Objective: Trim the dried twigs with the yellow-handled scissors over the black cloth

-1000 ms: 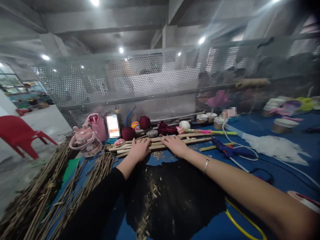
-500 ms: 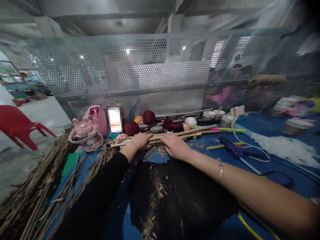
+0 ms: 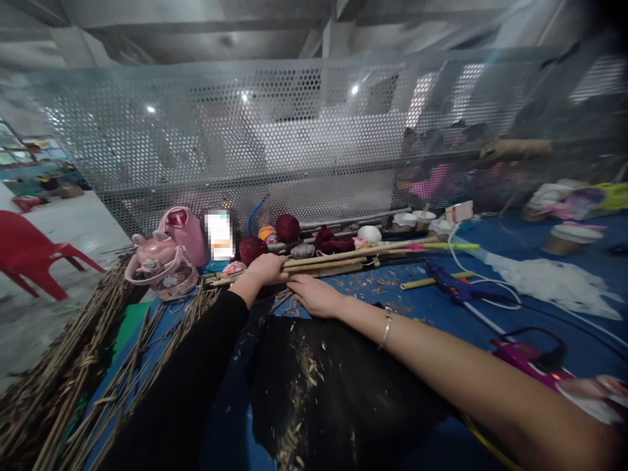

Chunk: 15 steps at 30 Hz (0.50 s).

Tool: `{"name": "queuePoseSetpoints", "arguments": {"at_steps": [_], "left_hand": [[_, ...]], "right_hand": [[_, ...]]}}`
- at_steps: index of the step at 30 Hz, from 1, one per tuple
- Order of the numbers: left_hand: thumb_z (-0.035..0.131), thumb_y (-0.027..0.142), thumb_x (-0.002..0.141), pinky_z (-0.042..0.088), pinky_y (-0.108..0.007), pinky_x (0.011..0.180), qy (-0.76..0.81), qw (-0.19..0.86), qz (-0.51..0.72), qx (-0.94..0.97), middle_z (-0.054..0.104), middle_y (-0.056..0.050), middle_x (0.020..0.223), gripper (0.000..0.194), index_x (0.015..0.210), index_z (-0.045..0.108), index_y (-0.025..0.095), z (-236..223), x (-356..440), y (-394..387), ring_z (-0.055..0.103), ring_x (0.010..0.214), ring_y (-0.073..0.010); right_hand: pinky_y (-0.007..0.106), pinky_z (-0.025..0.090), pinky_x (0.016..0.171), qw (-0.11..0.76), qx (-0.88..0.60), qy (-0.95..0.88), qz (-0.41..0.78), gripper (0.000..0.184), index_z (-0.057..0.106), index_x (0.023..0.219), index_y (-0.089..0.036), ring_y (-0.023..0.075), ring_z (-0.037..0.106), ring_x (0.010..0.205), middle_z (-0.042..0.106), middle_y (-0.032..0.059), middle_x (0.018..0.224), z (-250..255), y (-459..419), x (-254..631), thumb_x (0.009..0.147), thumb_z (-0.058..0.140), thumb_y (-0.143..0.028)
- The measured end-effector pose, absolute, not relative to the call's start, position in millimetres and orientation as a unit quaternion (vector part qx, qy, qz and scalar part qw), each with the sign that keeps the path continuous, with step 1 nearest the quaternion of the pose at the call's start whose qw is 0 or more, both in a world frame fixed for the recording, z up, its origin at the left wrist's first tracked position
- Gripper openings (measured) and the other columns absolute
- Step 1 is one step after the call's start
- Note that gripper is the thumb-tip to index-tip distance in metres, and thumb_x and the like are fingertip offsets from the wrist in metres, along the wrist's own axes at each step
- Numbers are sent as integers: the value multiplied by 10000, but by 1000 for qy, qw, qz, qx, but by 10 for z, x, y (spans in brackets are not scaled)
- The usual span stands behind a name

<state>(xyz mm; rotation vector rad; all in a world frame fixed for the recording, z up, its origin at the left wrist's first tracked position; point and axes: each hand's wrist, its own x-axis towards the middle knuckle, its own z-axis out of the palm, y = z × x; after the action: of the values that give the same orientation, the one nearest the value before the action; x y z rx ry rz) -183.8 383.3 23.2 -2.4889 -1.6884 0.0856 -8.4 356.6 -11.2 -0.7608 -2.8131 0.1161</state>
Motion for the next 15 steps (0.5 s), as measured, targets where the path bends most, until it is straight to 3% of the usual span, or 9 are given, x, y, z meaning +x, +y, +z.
{"name": "queuePoseSetpoints", "arguments": {"at_steps": [5,10,15], "left_hand": [[473,443,757,427,-286,782,-550,62,25,-832,632,-93,992,422,1095,524,196,182,-1847,3869,587,914,-218],[645,545,563,417,-299,810,-514,47,23,-856,603,-129,1032,700,1126,485,162,140,-1856,3923,552,976,-260],[611,476,601,443,-293,722,-532,59,49,-843,626,-98,945,557,1061,527,172,210,-1803,3977,596,851,-240]], "right_hand": [[345,355,877,87,-249,-962,64,355,495,1169,-180,203,455,1031,536,101,1089,-129,3373,-58,865,372,-316],[328,341,855,96,-309,-944,61,373,438,1224,-192,195,459,1025,534,98,1098,-87,3282,171,868,358,-271],[336,320,829,74,-364,-928,25,351,497,1172,-186,213,472,1024,558,110,1098,-3,3427,270,840,390,-223]]}}
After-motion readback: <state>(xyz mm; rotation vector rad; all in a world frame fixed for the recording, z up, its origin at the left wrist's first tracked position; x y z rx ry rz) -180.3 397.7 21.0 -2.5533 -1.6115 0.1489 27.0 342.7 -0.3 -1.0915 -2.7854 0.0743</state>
